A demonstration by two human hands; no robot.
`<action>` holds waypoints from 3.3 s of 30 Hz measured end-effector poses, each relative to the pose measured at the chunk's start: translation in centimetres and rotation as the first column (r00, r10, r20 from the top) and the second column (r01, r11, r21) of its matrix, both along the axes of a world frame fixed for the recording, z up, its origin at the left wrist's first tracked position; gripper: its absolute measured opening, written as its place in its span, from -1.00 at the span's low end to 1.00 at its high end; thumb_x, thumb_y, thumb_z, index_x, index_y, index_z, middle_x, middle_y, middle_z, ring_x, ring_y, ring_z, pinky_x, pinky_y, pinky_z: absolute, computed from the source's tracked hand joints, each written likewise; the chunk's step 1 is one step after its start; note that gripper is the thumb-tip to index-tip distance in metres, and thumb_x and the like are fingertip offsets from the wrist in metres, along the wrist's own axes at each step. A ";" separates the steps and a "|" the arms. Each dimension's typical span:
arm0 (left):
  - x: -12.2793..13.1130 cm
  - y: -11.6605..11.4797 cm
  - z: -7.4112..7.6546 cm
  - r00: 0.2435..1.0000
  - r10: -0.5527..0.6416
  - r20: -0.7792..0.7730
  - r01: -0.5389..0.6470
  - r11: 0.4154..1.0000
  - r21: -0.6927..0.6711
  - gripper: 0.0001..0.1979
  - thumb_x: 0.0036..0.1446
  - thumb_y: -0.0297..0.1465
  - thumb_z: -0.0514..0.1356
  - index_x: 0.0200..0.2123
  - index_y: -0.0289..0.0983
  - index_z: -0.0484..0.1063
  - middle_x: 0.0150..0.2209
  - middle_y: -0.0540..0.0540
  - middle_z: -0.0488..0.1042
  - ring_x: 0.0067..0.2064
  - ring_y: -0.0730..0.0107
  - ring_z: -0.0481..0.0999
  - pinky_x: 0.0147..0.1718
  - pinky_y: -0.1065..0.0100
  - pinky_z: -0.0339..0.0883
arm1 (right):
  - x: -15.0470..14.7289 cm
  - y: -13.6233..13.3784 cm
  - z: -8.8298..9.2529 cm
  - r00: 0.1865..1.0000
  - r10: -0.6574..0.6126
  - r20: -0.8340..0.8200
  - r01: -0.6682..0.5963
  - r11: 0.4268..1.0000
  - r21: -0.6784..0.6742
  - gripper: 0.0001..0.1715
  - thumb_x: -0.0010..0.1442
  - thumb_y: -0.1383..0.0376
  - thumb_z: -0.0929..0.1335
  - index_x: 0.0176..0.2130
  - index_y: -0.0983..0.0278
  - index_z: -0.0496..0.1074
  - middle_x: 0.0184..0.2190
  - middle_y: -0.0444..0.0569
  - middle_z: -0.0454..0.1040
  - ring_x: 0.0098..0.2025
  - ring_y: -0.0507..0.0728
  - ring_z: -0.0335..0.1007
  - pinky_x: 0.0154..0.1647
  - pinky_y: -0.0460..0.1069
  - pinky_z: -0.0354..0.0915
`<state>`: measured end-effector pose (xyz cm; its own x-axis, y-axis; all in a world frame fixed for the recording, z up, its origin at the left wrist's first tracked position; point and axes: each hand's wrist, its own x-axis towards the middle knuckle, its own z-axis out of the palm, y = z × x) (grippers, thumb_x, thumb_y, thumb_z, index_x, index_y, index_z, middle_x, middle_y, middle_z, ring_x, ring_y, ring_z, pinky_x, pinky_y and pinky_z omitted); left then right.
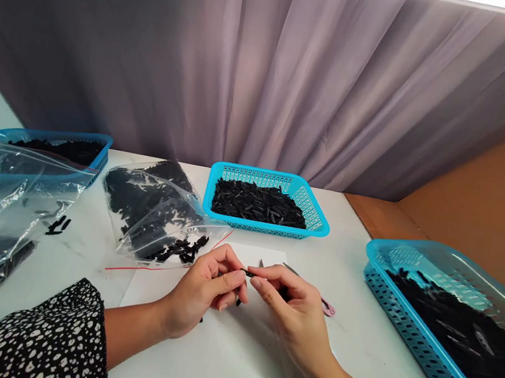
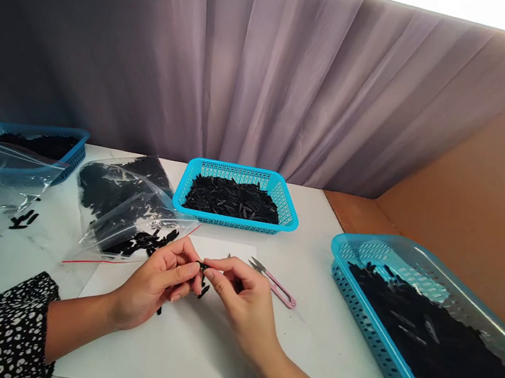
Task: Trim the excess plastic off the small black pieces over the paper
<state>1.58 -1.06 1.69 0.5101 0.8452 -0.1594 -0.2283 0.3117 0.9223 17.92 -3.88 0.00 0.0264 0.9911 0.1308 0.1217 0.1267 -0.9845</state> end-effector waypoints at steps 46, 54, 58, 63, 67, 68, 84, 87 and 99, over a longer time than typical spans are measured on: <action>0.1 0.2 -0.9 0.998 0.052 0.044 -0.053 0.999 0.010 -0.56 -0.02 -0.13 0.39 -0.27 -0.24 0.28 -0.57 0.07 0.46 -0.64 0.67 0.16 -0.62 0.52 -0.07 | 0.1 0.4 -0.4 0.994 -0.070 -0.087 0.077 0.994 0.076 -0.90 0.07 0.22 0.47 -0.38 0.20 0.62 -0.49 -0.06 0.59 -0.47 0.10 0.44 -0.45 -0.04 0.31; -0.1 0.5 -0.3 0.992 0.127 0.027 -0.124 0.988 -0.090 -0.65 -0.03 -0.21 0.39 -0.33 -0.30 0.38 -0.50 0.00 0.49 -0.59 0.68 0.19 -0.60 0.54 -0.09 | 0.2 0.3 -0.6 0.996 -0.089 -0.009 0.090 0.993 0.082 -0.87 0.06 0.21 0.47 -0.37 0.22 0.61 -0.45 -0.01 0.60 -0.44 0.12 0.39 -0.42 0.00 0.26; -0.2 0.5 -0.2 0.991 0.132 0.019 -0.129 0.985 -0.115 -0.68 -0.06 -0.26 0.39 -0.29 -0.31 0.42 -0.52 0.00 0.47 -0.55 0.64 0.20 -0.60 0.53 -0.10 | 0.0 0.7 0.2 0.954 -0.035 -0.299 0.008 0.996 -0.091 -0.81 0.10 0.15 0.44 -0.37 0.22 0.47 -0.53 -0.10 0.51 -0.61 -0.02 0.12 -0.59 -0.09 0.07; -0.1 0.5 -0.3 0.989 0.142 -0.040 -0.145 0.985 -0.090 -0.70 -0.01 -0.27 0.36 -0.28 -0.26 0.36 -0.51 0.03 0.46 -0.55 0.64 0.21 -0.57 0.55 -0.04 | 0.3 1.2 0.6 0.800 0.020 -0.600 -0.192 0.956 -0.223 -0.64 0.13 0.08 0.37 -0.50 0.24 0.25 -0.60 -0.20 0.32 -0.67 -0.09 -0.22 -0.65 -0.10 -0.23; -0.1 0.3 -0.2 0.989 0.133 -0.061 -0.136 0.989 -0.051 -0.70 0.00 -0.26 0.35 -0.30 -0.26 0.34 -0.50 0.05 0.46 -0.55 0.65 0.22 -0.53 0.55 0.02 | 0.4 1.1 0.0 0.916 0.043 -0.399 -0.144 0.963 -0.226 -0.59 0.14 -0.03 0.41 -0.39 0.25 0.36 -0.67 -0.28 0.12 -0.62 -0.05 -0.20 -0.61 -0.08 -0.26; -0.1 0.3 -0.2 0.990 0.130 -0.061 -0.132 0.991 -0.032 -0.71 0.01 -0.26 0.35 -0.30 -0.25 0.34 -0.49 0.05 0.46 -0.55 0.65 0.21 -0.54 0.55 0.02 | 0.4 1.0 -0.1 0.935 0.060 -0.348 -0.140 0.968 -0.210 -0.58 0.13 -0.05 0.42 -0.32 0.25 0.40 -0.68 -0.30 0.07 -0.61 -0.04 -0.20 -0.60 -0.08 -0.25; -0.1 0.2 -0.6 0.991 0.117 -0.069 -0.114 0.993 0.043 -0.86 0.13 -0.40 0.19 -0.20 -0.25 0.38 -0.37 0.03 0.40 -0.47 0.60 0.27 -0.47 0.50 0.13 | 0.5 1.1 -0.7 0.988 -0.021 -0.155 -0.005 0.986 -0.164 -0.64 0.06 0.01 0.46 -0.38 0.26 0.58 -0.59 -0.16 0.28 -0.49 0.04 0.02 -0.42 -0.02 -0.03; 0.1 0.1 -0.5 0.984 0.157 -0.084 -0.152 0.987 0.057 -0.78 0.12 -0.41 0.18 -0.13 -0.22 0.34 -0.19 -0.02 0.41 -0.48 0.64 0.30 -0.51 0.48 0.08 | 0.6 1.1 -0.7 0.986 -0.070 -0.151 0.045 0.986 -0.162 -0.65 0.03 0.02 0.48 -0.31 0.24 0.61 -0.64 -0.20 0.17 -0.50 0.05 -0.02 -0.43 -0.01 -0.06; 0.0 0.1 -0.1 0.989 0.105 -0.104 -0.095 0.991 0.098 -0.66 0.15 -0.23 0.23 -0.08 -0.26 0.27 -0.32 -0.08 0.55 -0.62 0.66 0.13 -0.56 0.44 0.02 | 0.2 1.1 0.3 0.910 -0.116 -0.399 -0.020 0.946 -0.322 -0.47 -0.14 -0.02 0.56 -0.30 0.32 0.54 -0.69 -0.32 -0.04 -0.60 -0.05 -0.26 -0.57 -0.06 -0.30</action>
